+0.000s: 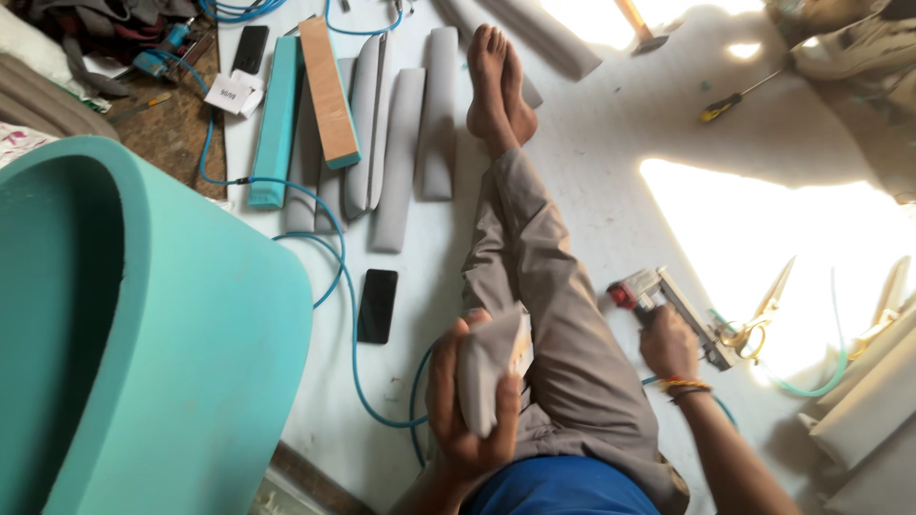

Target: The person wraps gray fabric around cylindrical foam pieces and secures the fabric using a pneumatic staple gun. They repeatedly pull the fabric taut, staple along the seam, and adjust the material to ensure a smooth finish.

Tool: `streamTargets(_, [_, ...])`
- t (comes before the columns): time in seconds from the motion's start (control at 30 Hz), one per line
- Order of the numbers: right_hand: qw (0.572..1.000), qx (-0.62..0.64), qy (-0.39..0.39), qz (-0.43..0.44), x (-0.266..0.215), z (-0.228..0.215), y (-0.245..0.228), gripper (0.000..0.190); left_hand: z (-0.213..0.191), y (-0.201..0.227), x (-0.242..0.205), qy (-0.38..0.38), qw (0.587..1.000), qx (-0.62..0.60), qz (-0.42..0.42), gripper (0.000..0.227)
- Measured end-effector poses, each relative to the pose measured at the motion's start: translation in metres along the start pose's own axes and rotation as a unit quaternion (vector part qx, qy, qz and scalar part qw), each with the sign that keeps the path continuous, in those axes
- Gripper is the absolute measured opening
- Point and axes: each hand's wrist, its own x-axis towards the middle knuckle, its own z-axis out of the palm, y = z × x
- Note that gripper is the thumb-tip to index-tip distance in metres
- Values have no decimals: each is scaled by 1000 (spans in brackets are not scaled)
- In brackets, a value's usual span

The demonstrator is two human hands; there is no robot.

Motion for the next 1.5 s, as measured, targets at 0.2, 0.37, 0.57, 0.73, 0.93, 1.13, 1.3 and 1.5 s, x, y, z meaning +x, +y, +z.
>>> streamTargets(0.2, [998, -17, -65, 12, -12, -13, -37, 38, -5, 17, 2, -80, 993, -26, 87, 80])
streamTargets(0.37, [924, 345, -53, -158, 43, -185, -130, 41, -10, 15, 18, -134, 973, -188, 14, 77])
streamTargets(0.57, [854, 228, -128, -449, 48, -325, -264, 61, -9, 3, 37, -144, 944, -293, -39, 39])
streamTargets(0.73, [860, 159, -251, -416, 45, -354, -296, 28, -12, -9, 53, -249, 894, -372, -39, 22])
streamTargets(0.93, [851, 240, -317, -343, 40, -363, -291, 27, -12, -24, 69, -357, 858, -370, -8, 22])
streamTargets(1.13, [862, 167, -356, -320, 38, -364, -305, 34, -12, -20, 72, -347, 862, -369, 26, 27])
streamTargets(1.3, [820, 260, -470, -196, 31, -363, -299, 33, -15, -19, 74, -380, 821, -426, -4, 40])
streamTargets(1.5, [753, 450, -424, -225, 21, -308, -266, 34, -29, -21, 77, -445, 813, -376, -22, 54])
